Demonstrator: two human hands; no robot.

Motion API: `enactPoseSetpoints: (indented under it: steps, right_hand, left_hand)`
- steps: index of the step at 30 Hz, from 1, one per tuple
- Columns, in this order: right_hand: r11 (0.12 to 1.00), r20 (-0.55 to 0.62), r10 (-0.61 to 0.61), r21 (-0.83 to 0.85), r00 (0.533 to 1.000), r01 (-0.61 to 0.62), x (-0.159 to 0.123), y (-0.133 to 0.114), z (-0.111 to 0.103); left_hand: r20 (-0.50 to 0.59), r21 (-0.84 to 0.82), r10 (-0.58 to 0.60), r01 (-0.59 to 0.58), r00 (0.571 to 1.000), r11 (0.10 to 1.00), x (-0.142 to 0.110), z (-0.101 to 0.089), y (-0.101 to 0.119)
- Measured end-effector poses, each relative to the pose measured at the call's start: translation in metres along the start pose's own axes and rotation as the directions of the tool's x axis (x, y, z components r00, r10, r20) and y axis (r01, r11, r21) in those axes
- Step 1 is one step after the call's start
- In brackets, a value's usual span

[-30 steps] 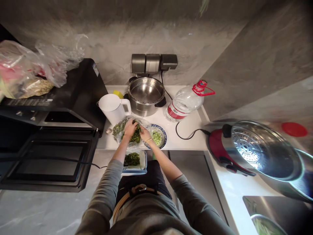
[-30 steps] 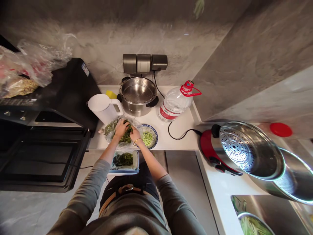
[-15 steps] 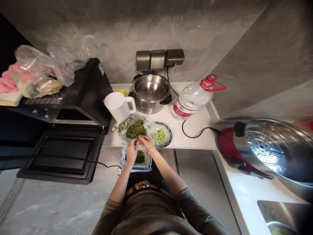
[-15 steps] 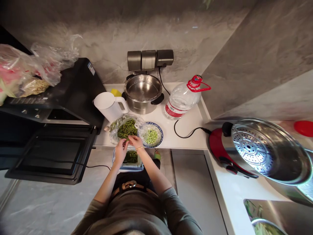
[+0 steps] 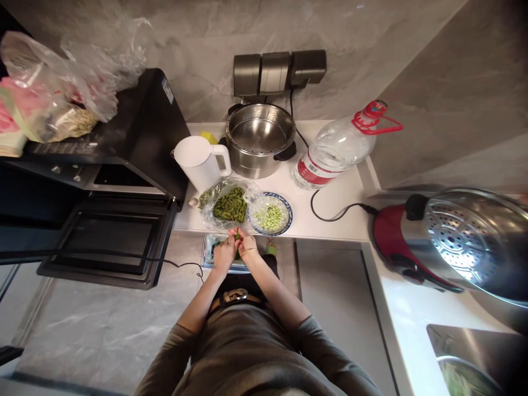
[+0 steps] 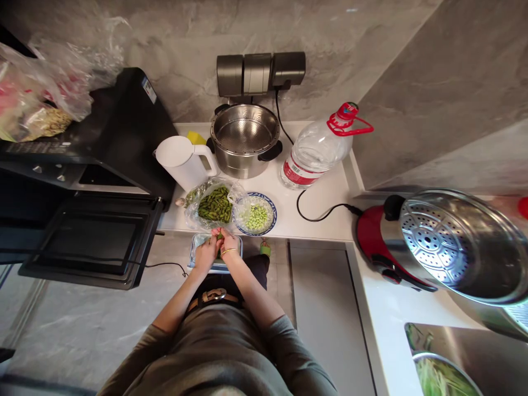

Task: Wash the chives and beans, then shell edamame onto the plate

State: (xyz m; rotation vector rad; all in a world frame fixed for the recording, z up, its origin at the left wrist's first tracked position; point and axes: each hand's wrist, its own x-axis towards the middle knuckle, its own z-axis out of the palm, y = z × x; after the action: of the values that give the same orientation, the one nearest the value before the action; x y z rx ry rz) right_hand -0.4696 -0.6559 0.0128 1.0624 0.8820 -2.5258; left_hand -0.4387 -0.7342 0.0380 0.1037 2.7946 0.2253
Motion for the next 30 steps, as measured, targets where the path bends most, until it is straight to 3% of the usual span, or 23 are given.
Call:
enactPoseSetpoints:
  steps: [5,9,12,14,16,18,20,23,25,27,30]
  right_hand:
    - [0.986,-0.052,0.007,0.166,0.999,0.002,-0.008,0.005,0.003]
    - [0.981,-0.012,-0.003,0.196,1.0,0.006,-0.01,0.004,0.003]
    - [0.991,0.035,-0.039,0.132,0.999,0.034,-0.011,0.003,0.003]
    - [0.993,0.06,-0.075,0.09,0.995,0.07,-0.012,0.003,0.003]
    - [0.993,0.075,-0.104,0.066,0.992,0.099,-0.013,0.004,0.003]
    - [0.994,0.084,-0.099,0.051,0.992,0.095,-0.013,0.004,0.003]
    - [0.997,0.08,-0.067,0.031,0.994,0.065,-0.01,0.004,0.002]
    - [1.0,0.043,-0.03,-0.004,0.999,0.03,-0.004,0.004,0.0]
    - [1.0,0.012,-0.027,-0.012,1.0,0.027,0.0,0.004,-0.001]
    - [1.0,-0.006,-0.026,0.001,1.0,0.026,0.001,0.003,-0.003]
    - [0.999,-0.016,-0.024,0.029,1.0,0.025,-0.001,-0.001,-0.005]
  left_hand:
    - [0.018,-0.124,-0.038,0.04,0.999,0.991,-0.001,0.0,0.004]
    - [0.008,-0.375,-0.027,0.028,1.0,0.926,-0.001,-0.003,0.003]
    - [0.046,-0.678,-0.104,0.107,0.994,0.727,0.002,-0.004,0.0]
    - [0.213,-0.814,-0.149,0.26,0.966,0.52,0.004,-0.005,-0.002]
    - [0.406,-0.844,-0.104,0.416,0.908,0.338,0.007,-0.007,-0.005]
    - [0.501,-0.83,-0.027,0.489,0.865,0.266,0.008,-0.009,-0.008]
    - [0.465,-0.826,-0.028,0.445,0.885,0.346,0.006,-0.011,-0.011]
    - [0.199,-0.698,-0.103,0.215,0.975,0.683,0.001,-0.013,-0.011]
    - [0.027,-0.475,-0.103,0.104,0.994,0.874,-0.004,-0.014,-0.01]
    - [-0.084,-0.287,-0.051,0.025,0.995,0.958,-0.007,-0.016,-0.01]
    - [-0.175,-0.143,0.116,-0.142,0.978,0.98,-0.006,-0.016,-0.012]
